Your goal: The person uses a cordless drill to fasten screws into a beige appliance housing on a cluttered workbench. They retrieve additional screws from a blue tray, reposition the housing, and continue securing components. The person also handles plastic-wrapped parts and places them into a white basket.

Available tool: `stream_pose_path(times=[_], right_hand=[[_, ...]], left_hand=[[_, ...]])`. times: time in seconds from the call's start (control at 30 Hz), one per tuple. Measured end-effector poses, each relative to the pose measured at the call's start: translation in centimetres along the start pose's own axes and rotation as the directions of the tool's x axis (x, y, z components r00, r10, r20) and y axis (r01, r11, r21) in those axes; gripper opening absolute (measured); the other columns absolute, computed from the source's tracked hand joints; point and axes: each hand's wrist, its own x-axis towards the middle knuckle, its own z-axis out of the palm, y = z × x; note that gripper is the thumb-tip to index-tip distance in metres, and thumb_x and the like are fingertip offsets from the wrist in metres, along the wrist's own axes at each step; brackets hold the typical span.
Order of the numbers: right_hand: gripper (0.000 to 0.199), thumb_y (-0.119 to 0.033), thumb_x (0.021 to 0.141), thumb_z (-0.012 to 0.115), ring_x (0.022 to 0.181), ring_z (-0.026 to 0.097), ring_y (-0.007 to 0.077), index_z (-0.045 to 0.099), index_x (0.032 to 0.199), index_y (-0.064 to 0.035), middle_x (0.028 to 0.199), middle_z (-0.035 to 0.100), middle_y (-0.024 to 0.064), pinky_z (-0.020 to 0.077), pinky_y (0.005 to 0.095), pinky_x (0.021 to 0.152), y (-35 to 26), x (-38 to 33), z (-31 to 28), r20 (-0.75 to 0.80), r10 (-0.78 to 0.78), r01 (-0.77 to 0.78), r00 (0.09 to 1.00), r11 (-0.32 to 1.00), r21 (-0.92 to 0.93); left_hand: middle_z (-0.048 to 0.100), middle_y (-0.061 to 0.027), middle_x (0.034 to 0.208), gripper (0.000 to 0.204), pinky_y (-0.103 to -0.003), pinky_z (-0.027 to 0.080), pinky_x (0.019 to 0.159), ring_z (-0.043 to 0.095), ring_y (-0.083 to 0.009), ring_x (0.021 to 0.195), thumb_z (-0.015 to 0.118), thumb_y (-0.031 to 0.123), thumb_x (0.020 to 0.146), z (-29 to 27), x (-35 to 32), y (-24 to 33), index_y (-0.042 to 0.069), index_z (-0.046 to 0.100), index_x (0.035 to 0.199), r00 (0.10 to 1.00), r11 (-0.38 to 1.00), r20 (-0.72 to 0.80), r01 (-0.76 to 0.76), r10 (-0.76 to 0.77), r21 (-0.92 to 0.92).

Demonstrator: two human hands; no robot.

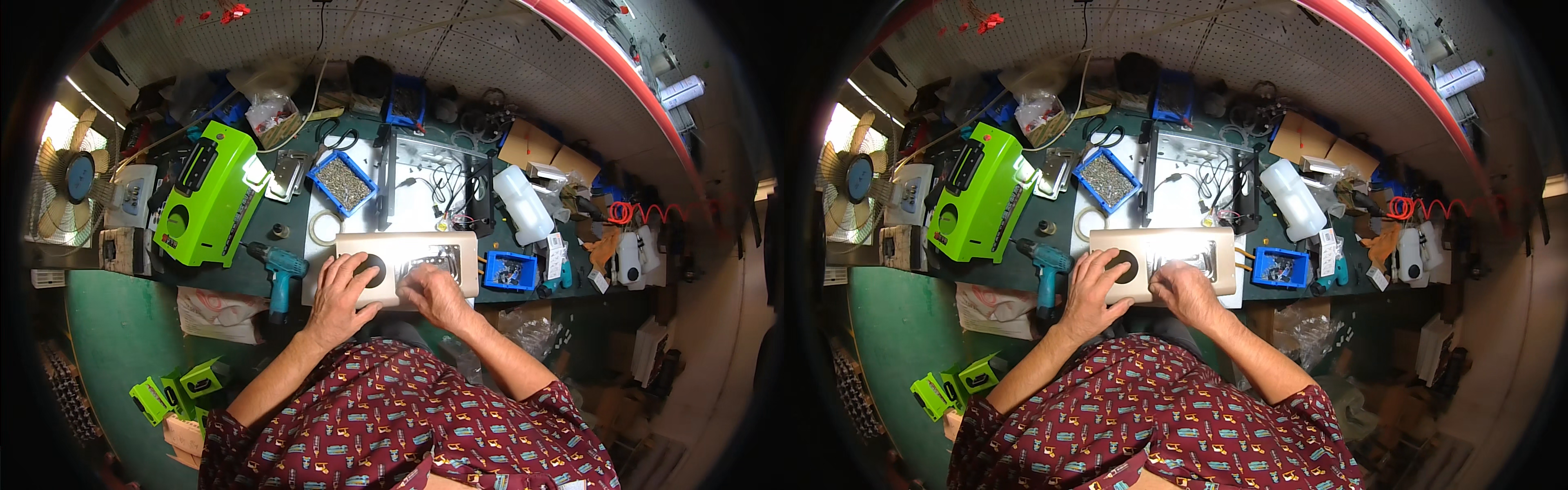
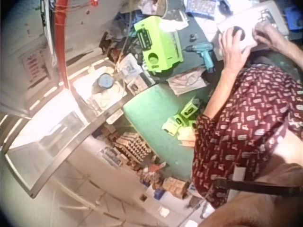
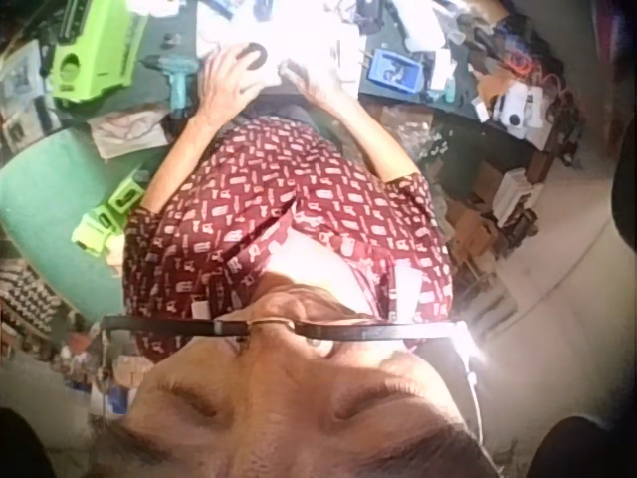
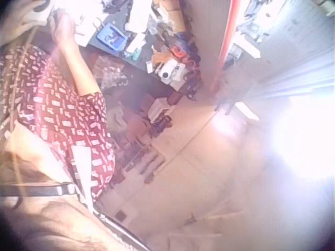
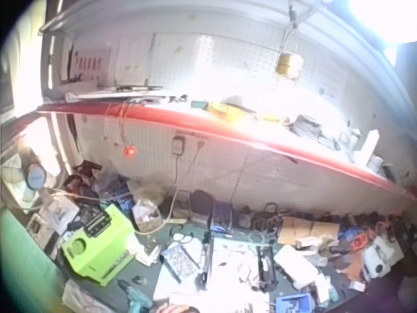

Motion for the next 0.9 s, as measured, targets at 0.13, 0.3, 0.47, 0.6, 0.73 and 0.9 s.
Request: stream_pose_path(times=[0.13, 0.3, 0.47, 0.6, 0.73, 0.9], right_hand=[[0.013, -0.014, 0.088, 0.073, 0.082, 0.068, 0.0399, 0.072, 0.092, -0.0023, 0.083, 0.07, 0.0203, 0.0536, 0.047, 0.074, 0.1, 1.0, -0.5, 0.049, -0.002, 0.003, 0.999, 1.0, -0.019], [0.013, -0.015, 0.085, 0.076, 0.066, 0.068, 0.0325, 0.075, 0.089, -0.0027, 0.073, 0.07, 0.0178, 0.0523, 0.0422, 0.063, -0.5, 2.0, -1.1, 0.074, 0.137, -0.142, 0.988, 0.988, 0.061], [0.008, -0.015, 0.083, 0.077, 0.068, 0.068, 0.0184, 0.078, 0.083, -0.0064, 0.075, 0.074, 0.0094, 0.0539, 0.0362, 0.068, 1.7, 3.0, -0.9, 0.225, 0.275, -0.32, 0.935, 0.927, 0.195], [0.014, -0.019, 0.082, 0.079, 0.07, 0.069, 0.0214, 0.078, 0.084, -0.0056, 0.075, 0.074, 0.0119, 0.0544, 0.0378, 0.071, 1.6, 3.6, -1.1, 0.235, 0.283, -0.304, 0.93, 0.951, 0.06], [0.018, -0.021, 0.083, 0.08, 0.067, 0.067, 0.0209, 0.075, 0.082, -0.0037, 0.073, 0.072, 0.0122, 0.0539, 0.0372, 0.069, 1.1, 3.7, -1.6, 0.265, 0.226, -0.247, 0.937, 0.968, 0.046], [0.022, -0.02, 0.099, 0.068, 0.071, 0.062, 0.0096, 0.07, 0.094, 0.0011, 0.081, 0.07, 0.0033, 0.0527, 0.0278, 0.065, 0.7, 5.7, -2.8, 0.301, 0.139, -0.283, 0.943, 0.813, 0.509]], left_hand=[[0.05, -0.016, 0.145, 0.062, -0.05, 0.031, 0.117, 0.042, -0.0374, 0.137, 0.086, 0.018, 0.072, -0.1, 0.0, -0.4, 0.005, 0.063, 0.128, 1.0, 0.999, 0.011, -0.007, 0.007, -0.039], [0.05, -0.0161, 0.144, 0.062, -0.05, 0.033, 0.116, 0.041, -0.0388, 0.137, 0.086, 0.019, 0.072, -0.3, 0.4, -0.8, 0.005, 0.063, 0.127, 1.0, 0.999, 0.012, -0.019, 0.02, -0.049], [0.05, -0.0151, 0.142, 0.061, -0.049, 0.037, 0.114, 0.041, -0.0387, 0.135, 0.086, 0.02, 0.073, -0.2, 0.2, -1.0, 0.006, 0.062, 0.127, 0.998, 0.997, 0.029, -0.049, 0.05, -0.062], [0.05, -0.0132, 0.143, 0.06, -0.048, 0.037, 0.115, 0.04, -0.037, 0.137, 0.086, 0.021, 0.075, 0.0, 0.0, -1.2, 0.007, 0.063, 0.128, 0.998, 0.996, 0.038, -0.053, 0.055, -0.066], [0.052, -0.0141, 0.143, 0.062, -0.048, 0.037, 0.115, 0.042, -0.037, 0.136, 0.086, 0.021, 0.074, -0.7, 0.2, -1.9, 0.006, 0.063, 0.13, 0.995, 0.979, 0.004, -0.094, 0.096, -0.183], [0.059, -0.017, 0.134, 0.055, -0.047, 0.042, 0.109, 0.053, -0.0377, 0.125, 0.078, 0.009, 0.074, -2.2, -2.5, -5.0, 0.002, 0.061, 0.127, 0.94, 0.981, -0.307, 0.101, -0.149, -0.167]])
